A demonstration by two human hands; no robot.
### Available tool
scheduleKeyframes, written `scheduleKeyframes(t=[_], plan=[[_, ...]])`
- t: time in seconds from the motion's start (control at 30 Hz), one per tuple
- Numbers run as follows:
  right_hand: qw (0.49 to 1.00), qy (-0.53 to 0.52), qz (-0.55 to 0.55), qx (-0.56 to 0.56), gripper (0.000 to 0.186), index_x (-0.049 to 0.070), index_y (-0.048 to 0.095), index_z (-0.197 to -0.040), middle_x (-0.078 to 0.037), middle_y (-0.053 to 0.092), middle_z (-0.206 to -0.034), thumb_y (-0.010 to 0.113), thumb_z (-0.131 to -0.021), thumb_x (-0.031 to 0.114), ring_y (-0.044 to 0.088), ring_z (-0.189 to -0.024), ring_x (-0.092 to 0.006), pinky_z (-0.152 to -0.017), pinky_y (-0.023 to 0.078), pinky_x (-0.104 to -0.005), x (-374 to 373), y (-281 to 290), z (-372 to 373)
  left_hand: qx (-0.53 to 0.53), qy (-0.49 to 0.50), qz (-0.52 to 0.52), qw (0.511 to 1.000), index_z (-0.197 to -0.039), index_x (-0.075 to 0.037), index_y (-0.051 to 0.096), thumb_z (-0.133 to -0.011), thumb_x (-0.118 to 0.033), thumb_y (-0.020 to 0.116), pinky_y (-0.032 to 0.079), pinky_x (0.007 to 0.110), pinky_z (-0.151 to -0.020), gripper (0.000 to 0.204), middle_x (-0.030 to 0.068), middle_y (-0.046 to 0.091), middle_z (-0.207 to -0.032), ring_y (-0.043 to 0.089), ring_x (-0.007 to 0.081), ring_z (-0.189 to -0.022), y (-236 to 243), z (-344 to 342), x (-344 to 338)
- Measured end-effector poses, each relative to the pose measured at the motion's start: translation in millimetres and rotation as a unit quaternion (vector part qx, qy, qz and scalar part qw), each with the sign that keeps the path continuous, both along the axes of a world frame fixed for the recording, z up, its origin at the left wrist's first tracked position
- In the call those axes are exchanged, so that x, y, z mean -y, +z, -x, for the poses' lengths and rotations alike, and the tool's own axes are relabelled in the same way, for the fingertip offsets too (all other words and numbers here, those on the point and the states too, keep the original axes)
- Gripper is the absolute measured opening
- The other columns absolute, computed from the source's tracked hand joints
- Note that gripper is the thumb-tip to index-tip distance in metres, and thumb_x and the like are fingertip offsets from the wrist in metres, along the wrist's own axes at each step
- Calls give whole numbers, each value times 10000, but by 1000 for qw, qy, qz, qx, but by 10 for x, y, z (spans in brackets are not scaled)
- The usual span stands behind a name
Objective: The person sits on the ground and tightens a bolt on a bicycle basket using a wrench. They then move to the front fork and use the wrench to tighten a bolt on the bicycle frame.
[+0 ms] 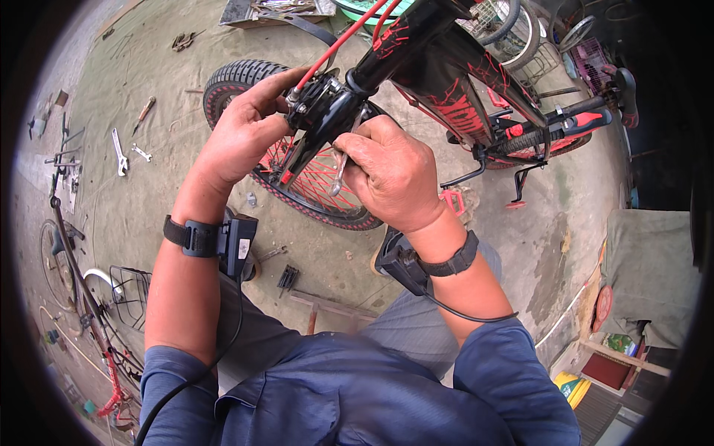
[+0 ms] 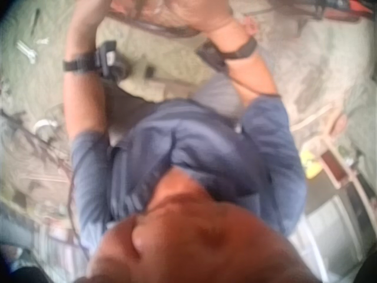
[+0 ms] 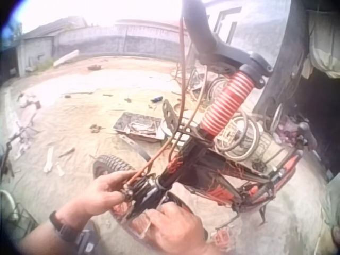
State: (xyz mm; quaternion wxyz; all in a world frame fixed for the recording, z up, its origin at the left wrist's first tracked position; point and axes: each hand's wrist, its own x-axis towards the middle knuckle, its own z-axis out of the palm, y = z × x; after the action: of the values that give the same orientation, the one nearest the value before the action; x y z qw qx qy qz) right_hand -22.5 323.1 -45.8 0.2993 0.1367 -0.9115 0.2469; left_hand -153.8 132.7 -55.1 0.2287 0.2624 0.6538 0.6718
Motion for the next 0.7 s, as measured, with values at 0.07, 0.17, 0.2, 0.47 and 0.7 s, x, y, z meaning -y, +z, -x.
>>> scheduleKeyframes(t=[0.07, 0.17, 0.2, 0.47, 0.7], plan=[[999, 15, 30, -6, 313, 75, 719, -989, -66, 650, -844, 773, -700, -32, 664, -679, -222, -587, 527, -328, -62, 31, -5, -4, -6, -8, 1000, -1464, 2, 527, -779, -1, 510, 496, 244, -823, 686, 57, 686, -1047, 619, 94, -918, -4, 2, 0], [995, -20, 72, -66, 209, 103, 702, -929, -51, 613, -817, 770, -739, 49, 634, -655, -231, -553, 501, -363, -109, 67, 3, -9, -12, 2, 1000, -1466, -9, 529, -777, -3, 507, 486, 237, -818, 690, 46, 679, -1046, 610, 88, -917, -18, 19, 10], [996, -11, 67, -58, 203, 101, 702, -930, -54, 617, -822, 771, -746, 51, 632, -649, -233, -553, 500, -362, -101, 71, -2, -12, -14, 4, 1000, -1467, -12, 530, -777, -3, 506, 483, 236, -815, 690, 42, 676, -1044, 607, 86, -916, -24, 23, 13], [972, -50, 225, -35, 76, 56, 677, -978, -56, 632, -846, 720, -918, 76, 630, -633, -159, -562, 500, -311, -214, 97, 4, -37, -5, 14, 999, -1460, -20, 540, -771, -16, 510, 476, 236, -800, 690, 26, 665, -1005, 594, 87, -895, -40, 33, 24], [821, -55, 554, 129, 238, -4, 674, -1049, -34, 668, -826, 614, -1037, 226, 663, -660, -102, -534, 471, -205, -365, 44, 40, -15, -11, 12, 1000, -1462, 2, 524, -763, 2, 498, 461, 266, -895, 699, 53, 626, -1156, 567, 125, -1042, -21, 29, 15]])
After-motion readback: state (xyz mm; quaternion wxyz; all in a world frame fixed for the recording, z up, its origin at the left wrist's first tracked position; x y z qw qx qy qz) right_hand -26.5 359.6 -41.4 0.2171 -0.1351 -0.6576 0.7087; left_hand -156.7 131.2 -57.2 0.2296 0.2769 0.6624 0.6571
